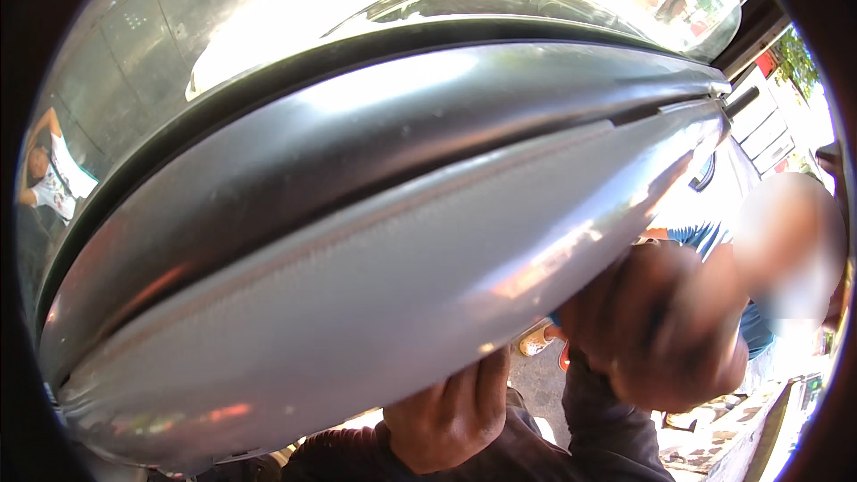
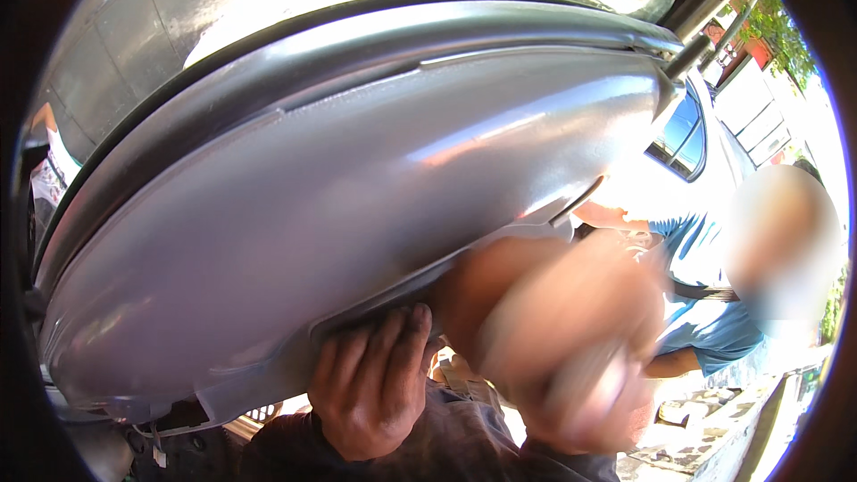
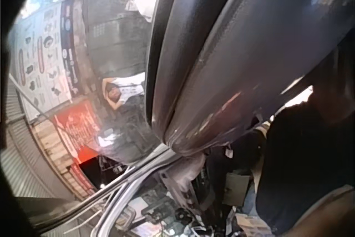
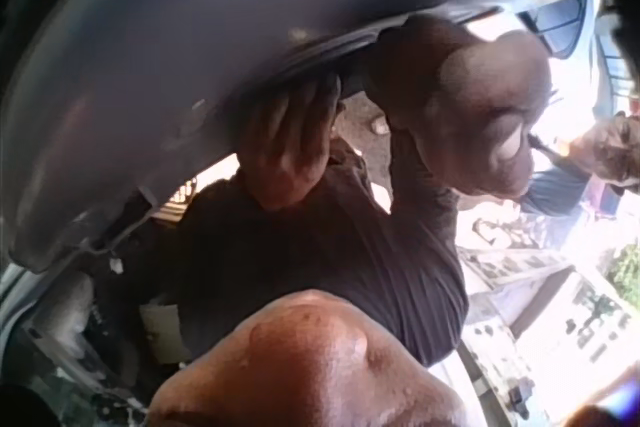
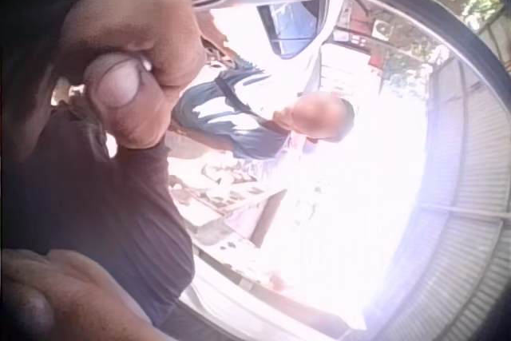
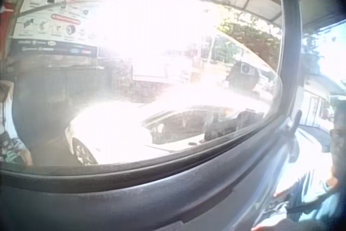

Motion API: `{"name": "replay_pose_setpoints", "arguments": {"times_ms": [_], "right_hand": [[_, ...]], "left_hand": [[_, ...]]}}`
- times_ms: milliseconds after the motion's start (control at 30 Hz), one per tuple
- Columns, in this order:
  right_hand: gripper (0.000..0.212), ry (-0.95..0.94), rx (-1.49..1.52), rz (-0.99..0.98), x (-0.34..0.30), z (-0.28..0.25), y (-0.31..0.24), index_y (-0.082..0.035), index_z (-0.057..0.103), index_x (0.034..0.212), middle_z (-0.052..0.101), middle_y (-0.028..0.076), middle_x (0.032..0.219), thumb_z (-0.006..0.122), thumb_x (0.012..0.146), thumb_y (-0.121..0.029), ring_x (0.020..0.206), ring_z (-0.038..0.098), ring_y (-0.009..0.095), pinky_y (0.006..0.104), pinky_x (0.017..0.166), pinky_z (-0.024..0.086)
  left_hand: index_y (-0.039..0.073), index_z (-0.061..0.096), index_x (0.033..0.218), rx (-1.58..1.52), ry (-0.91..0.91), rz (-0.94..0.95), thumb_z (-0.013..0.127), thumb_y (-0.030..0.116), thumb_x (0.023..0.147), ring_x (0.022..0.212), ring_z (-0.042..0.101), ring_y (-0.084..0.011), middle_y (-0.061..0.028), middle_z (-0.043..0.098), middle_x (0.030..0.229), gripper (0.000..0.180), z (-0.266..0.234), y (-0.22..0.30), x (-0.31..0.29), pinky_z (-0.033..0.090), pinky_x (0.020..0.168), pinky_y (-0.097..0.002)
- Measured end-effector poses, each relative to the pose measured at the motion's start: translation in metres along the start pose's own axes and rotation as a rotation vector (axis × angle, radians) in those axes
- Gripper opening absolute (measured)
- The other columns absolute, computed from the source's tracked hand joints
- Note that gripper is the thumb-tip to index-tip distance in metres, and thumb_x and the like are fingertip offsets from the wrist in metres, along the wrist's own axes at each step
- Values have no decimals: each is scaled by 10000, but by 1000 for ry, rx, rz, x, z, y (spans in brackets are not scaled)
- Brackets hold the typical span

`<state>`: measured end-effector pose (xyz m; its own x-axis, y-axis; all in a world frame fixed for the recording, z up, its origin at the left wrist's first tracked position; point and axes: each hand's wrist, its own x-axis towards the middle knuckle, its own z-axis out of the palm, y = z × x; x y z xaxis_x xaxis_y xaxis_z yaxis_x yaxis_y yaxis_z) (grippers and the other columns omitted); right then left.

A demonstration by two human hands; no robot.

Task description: The person uses a screwdriver and pliers to pry and detach the interior door panel of a car. They disconnect a wiring harness, remove fasteners, and carefully pull the panel away from the door frame.

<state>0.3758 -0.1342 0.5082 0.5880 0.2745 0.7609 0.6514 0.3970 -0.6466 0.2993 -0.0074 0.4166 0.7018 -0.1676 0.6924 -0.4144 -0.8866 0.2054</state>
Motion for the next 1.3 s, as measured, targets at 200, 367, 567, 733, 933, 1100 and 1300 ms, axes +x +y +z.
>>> {"name": "replay_pose_setpoints", "arguments": {"times_ms": [200,367,567,733,933,1100,1300], "right_hand": [[310,11,-438,-34,-10,12,-19,-20,574,1177,565,141,858,494,1082,-304,710,613,249,362,654,530],[264,276,-560,-164,-22,20,-7,-17,556,1195,510,120,962,570,1064,-246,735,513,169,319,651,463],[490,439,-279,-179,-27,31,11,-31,469,1370,472,80,886,593,1058,-387,721,454,132,280,699,453],[411,388,-368,-174,-27,29,11,-49,472,1315,465,76,849,515,1095,-393,717,457,134,271,707,461],[339,259,-297,-60,-23,22,-1,-79,469,1177,461,83,837,501,1099,-408,640,440,137,252,546,430],[325,344,-291,-106,-26,28,4,-81,469,1170,459,77,817,513,1098,-395,622,434,137,265,507,413],[318,419,-201,-105,-22,41,7,-95,460,1127,455,67,778,532,1089,-402,616,430,139,271,519,411]], "left_hand": [[36,703,1020,-42,-25,6,732,205,949,755,687,-218,-85,750,934,185,-8,-2,-7,525,667,-360],[50,656,926,-89,85,37,708,136,942,810,739,-275,-159,775,1016,102,-7,-4,-10,566,728,-377],[40,624,885,-127,70,78,680,69,933,815,741,-299,-200,771,1035,80,-10,-3,-11,573,722,-392],[42,616,883,-164,89,64,682,55,928,809,742,-307,-210,769,1024,81,-6,-3,-10,565,695,-380],[52,603,859,-158,151,68,698,38,912,775,736,-302,-209,770,1009,110,-4,-2,-8,543,633,-378],[50,592,854,-174,138,70,705,46,909,762,731,-303,-207,771,985,126,-5,-3,-10,546,634,-381],[47,593,856,-168,155,86,699,52,905,768,732,-308,-209,768,974,118,-4,-3,-10,549,635,-384]]}}
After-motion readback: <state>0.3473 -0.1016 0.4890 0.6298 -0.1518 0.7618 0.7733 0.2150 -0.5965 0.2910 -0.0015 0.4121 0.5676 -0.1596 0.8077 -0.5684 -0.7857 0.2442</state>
